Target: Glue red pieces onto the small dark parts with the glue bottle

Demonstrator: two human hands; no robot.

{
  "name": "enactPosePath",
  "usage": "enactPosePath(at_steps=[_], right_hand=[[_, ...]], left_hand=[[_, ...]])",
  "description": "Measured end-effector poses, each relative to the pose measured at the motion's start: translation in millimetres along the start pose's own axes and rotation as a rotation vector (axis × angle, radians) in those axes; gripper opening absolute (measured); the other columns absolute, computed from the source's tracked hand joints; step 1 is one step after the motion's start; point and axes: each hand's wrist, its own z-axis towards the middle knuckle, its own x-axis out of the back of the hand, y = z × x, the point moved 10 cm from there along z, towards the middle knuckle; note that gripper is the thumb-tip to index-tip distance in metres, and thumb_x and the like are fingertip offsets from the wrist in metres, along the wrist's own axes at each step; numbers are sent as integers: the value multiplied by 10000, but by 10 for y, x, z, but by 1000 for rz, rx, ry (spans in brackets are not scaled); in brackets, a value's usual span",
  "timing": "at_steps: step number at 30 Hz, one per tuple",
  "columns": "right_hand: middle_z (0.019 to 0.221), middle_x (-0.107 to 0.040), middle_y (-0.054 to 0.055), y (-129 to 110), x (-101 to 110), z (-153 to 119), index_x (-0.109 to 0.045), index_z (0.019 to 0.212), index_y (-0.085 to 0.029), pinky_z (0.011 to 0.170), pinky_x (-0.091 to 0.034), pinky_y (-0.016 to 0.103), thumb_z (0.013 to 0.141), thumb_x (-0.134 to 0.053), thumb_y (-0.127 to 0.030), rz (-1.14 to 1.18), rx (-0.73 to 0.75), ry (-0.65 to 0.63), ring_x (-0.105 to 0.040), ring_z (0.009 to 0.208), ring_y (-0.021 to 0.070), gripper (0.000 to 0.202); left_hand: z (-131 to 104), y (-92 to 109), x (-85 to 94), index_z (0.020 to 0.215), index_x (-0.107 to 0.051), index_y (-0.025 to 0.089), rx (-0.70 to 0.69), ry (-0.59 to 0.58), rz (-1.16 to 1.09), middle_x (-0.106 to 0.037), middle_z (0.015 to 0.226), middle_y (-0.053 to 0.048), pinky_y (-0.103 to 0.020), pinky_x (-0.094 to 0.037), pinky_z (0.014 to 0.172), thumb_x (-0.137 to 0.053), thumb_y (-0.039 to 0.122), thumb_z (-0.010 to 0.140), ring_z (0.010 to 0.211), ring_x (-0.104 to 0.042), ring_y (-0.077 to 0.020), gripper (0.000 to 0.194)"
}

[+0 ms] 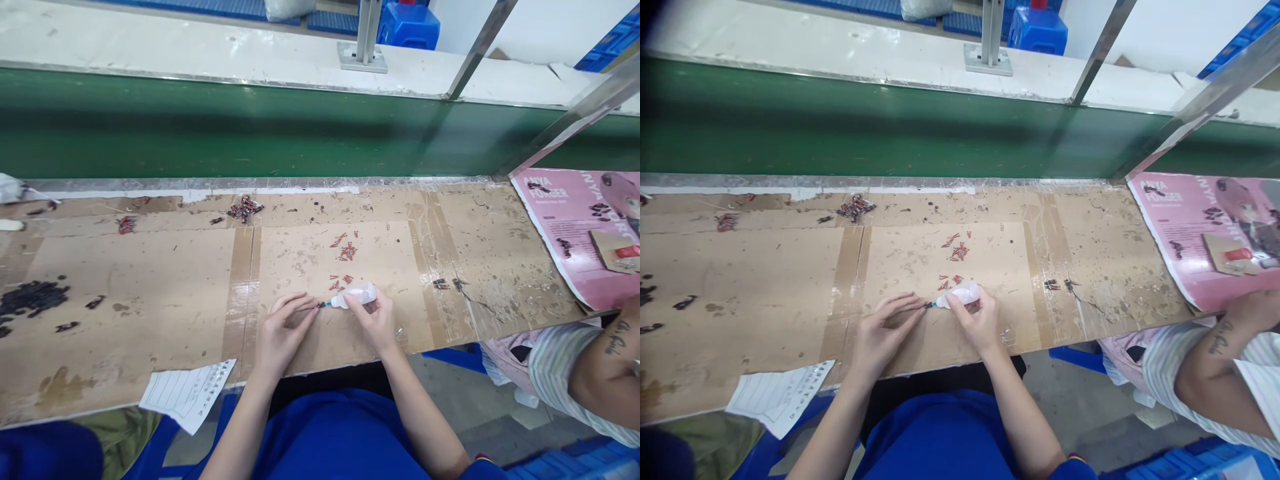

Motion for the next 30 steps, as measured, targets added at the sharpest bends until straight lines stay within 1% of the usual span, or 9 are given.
enactPosePath(at_steps=[4,8,16,21,25,30], right_hand=[[695,-715,37,2,1,-5,-671,748,-201,602,-518,298,748,-710,-405,10,1,-5,-650,644,191,208],[719,-716,38,19,-13,-9,-676,766,-199,635,-521,306,757,-706,-407,39,-2,-13,-656,676,198,210],[752,-720,42,60,-7,-14,-669,798,-197,657,-517,305,779,-696,-417,73,-12,-6,-660,706,198,223],[736,-715,35,49,19,-12,-660,765,-201,637,-518,299,761,-707,-411,110,-29,14,-660,691,196,215],[752,-722,38,45,-8,-10,-670,776,-198,658,-525,301,748,-717,-387,144,-30,-8,-663,709,197,197],[734,-719,36,56,-21,-11,-679,776,-193,652,-516,295,744,-721,-394,99,-17,-13,-652,691,191,208]], left_hand=[[2,1,4,926,-741,230,2,2,-1,-750,908,-54,-445,-529,959,-664,334,818,1019,-664,-227,168],[4,11,7,917,-741,245,-10,9,0,-751,893,-43,-440,-536,946,-665,331,820,1010,-666,-226,151],[4,27,12,915,-739,235,-13,12,-3,-749,888,-46,-440,-540,941,-667,327,820,1007,-669,-227,151],[10,41,13,911,-739,233,-20,15,-5,-750,883,-42,-419,-551,925,-671,313,819,1001,-667,-219,139],[6,50,16,909,-740,237,-39,23,-6,-753,879,-36,-404,-558,912,-673,295,820,994,-665,-209,126],[4,74,28,907,-743,239,-69,41,-1,-753,868,-32,-388,-569,889,-680,292,814,975,-673,-206,124]])
